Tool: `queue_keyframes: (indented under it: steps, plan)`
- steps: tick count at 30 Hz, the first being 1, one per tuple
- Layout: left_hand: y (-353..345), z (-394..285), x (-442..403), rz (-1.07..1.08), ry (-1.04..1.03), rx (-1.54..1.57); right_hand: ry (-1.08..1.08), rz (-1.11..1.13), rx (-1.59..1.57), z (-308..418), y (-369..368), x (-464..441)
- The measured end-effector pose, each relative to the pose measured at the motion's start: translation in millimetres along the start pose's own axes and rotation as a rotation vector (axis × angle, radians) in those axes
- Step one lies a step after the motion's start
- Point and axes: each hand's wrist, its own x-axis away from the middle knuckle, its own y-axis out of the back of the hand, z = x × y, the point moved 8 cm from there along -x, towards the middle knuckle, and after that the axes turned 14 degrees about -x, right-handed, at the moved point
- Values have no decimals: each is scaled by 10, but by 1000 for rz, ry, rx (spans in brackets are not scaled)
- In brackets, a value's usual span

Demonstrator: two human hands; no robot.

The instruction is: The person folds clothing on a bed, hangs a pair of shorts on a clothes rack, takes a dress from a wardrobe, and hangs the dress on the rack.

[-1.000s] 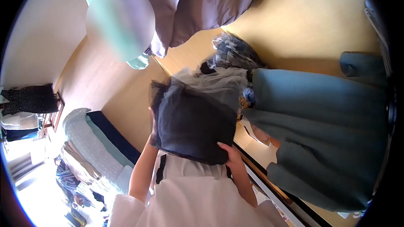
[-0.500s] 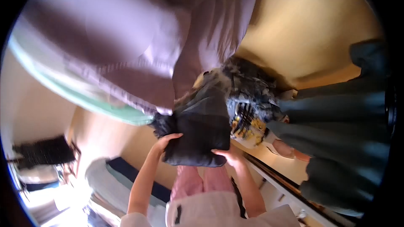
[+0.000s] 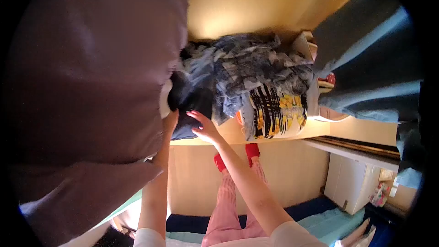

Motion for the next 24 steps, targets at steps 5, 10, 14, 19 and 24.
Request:
queue_keyframes:
  steps: [5,10,14,19,24]
  plan:
    - [178,-184,-382,-32,91,97,244,-158,394,771,864,1]
    - [-741,199,-689,204,273,55,86,-422,1146,1458,2101,-47]
    - [-975,574,-698,394,464,-38,-78,-397,1308,1069,2730,-350]
    - [-960,875,-867,174,403,-90,-308,-283,1059,423,3071,-563]
    - [-760,624,-856,157,346,-195,-263,-380,814,736,3356,-522]
